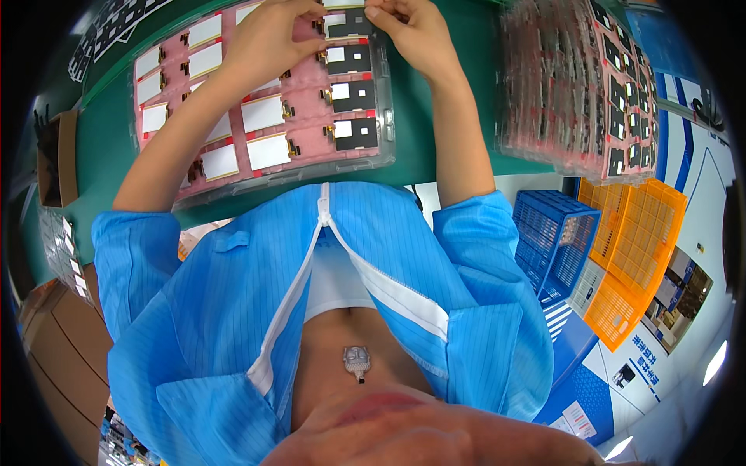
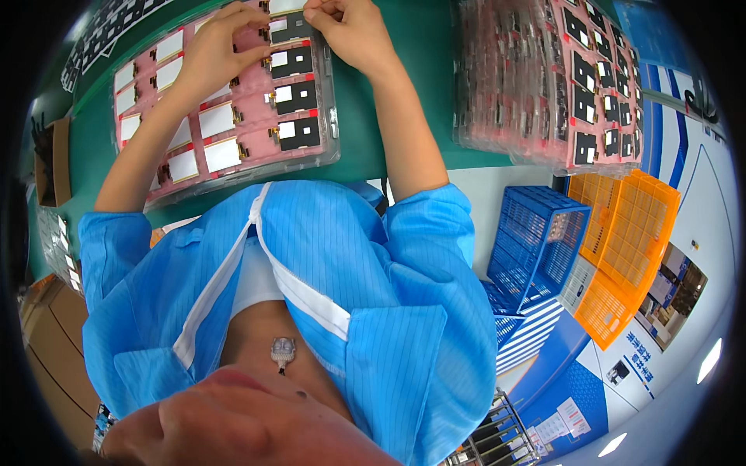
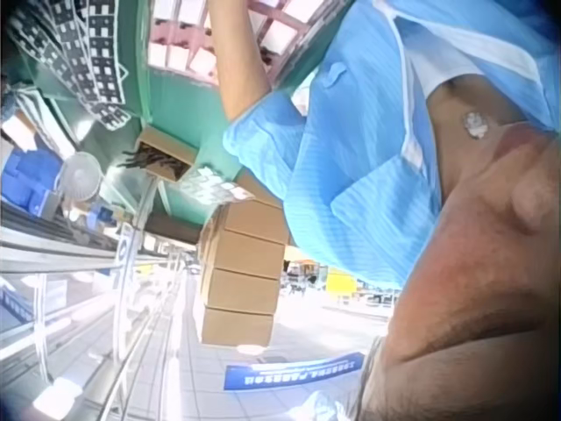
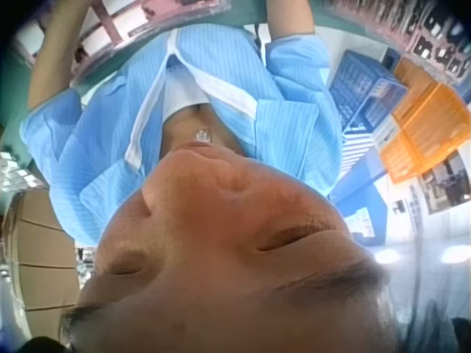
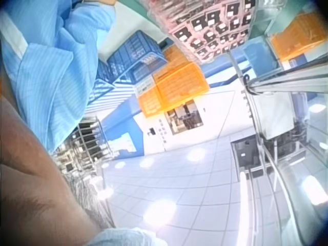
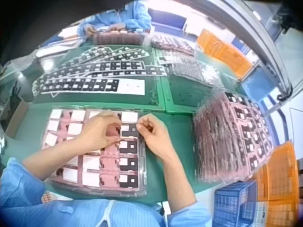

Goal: Assembling small electronic modules into a tray on a factory production line.

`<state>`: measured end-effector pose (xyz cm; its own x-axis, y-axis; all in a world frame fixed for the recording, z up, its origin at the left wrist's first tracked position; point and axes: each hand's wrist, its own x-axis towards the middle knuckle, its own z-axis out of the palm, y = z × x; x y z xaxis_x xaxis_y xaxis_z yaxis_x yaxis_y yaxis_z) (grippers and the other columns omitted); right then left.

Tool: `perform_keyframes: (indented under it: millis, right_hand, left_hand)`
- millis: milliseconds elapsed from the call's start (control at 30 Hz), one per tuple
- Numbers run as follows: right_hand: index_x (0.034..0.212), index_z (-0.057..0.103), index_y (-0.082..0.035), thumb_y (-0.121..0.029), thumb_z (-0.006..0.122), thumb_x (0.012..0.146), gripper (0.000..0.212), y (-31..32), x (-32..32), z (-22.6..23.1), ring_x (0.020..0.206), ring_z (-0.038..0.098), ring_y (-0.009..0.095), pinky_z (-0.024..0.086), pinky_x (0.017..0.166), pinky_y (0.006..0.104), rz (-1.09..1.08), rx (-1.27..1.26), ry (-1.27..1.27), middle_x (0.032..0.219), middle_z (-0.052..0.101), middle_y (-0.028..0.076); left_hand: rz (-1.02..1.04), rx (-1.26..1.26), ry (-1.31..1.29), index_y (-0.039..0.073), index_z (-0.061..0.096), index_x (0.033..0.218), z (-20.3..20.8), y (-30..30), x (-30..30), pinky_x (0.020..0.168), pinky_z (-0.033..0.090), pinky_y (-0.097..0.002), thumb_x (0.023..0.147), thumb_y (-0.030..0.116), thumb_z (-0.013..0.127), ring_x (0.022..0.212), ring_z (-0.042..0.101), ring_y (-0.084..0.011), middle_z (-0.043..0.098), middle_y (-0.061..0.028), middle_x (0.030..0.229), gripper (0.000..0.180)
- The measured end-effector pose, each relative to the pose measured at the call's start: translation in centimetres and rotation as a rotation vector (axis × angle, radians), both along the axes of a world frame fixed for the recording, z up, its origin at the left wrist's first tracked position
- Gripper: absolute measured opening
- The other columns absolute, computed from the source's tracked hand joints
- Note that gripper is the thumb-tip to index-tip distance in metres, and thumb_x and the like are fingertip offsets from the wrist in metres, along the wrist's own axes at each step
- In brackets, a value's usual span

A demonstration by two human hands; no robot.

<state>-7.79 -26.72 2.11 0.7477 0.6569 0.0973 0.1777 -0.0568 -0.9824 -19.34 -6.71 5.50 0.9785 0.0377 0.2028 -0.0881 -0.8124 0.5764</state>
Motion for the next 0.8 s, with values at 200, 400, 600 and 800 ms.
perform_keyframes:
  millis: [200,400,600,800]
  right_hand:
    - [0.098,0.063,-0.002,-0.002,0.064,0.098,0.002,0.12,-0.26,0.14,0.080,0.059,0.007,0.046,0.072,0.0233,0.000,0.021,-0.012,0.085,0.065,-0.001]
    - [0.098,0.064,-0.001,-0.003,0.066,0.097,0.002,0.36,-0.41,0.76,0.078,0.059,0.008,0.046,0.070,0.0236,-0.034,-0.059,-0.033,0.084,0.067,0.000]
    - [0.098,0.064,-0.001,-0.003,0.066,0.096,0.003,0.41,-0.72,0.75,0.075,0.058,0.007,0.046,0.067,0.0235,-0.054,-0.056,-0.043,0.083,0.066,0.000]
    - [0.096,0.064,-0.001,-0.002,0.067,0.096,0.003,0.40,-0.73,0.79,0.073,0.057,0.006,0.045,0.065,0.0227,-0.049,-0.053,-0.065,0.081,0.064,-0.001]
  left_hand:
    - [0.004,-0.010,-0.009,0.003,0.071,0.100,-0.03,-0.04,-0.06,0.083,0.053,-0.0419,0.070,0.012,0.086,0.097,0.066,-0.0361,0.066,-0.0146,0.102,0.034]
    - [0.001,-0.026,-0.033,0.003,0.072,0.100,-0.39,0.18,0.11,0.082,0.054,-0.0415,0.070,0.011,0.085,0.094,0.067,-0.0356,0.067,-0.0141,0.100,0.035]
    - [0.001,-0.013,-0.033,0.002,0.071,0.100,-0.63,0.24,0.04,0.081,0.054,-0.0409,0.069,0.010,0.086,0.094,0.067,-0.0350,0.068,-0.0142,0.100,0.035]
    - [0.013,-0.057,-0.006,0.001,0.071,0.100,-0.27,0.14,-0.06,0.082,0.054,-0.0398,0.069,0.008,0.086,0.093,0.067,-0.0345,0.068,-0.0146,0.100,0.035]
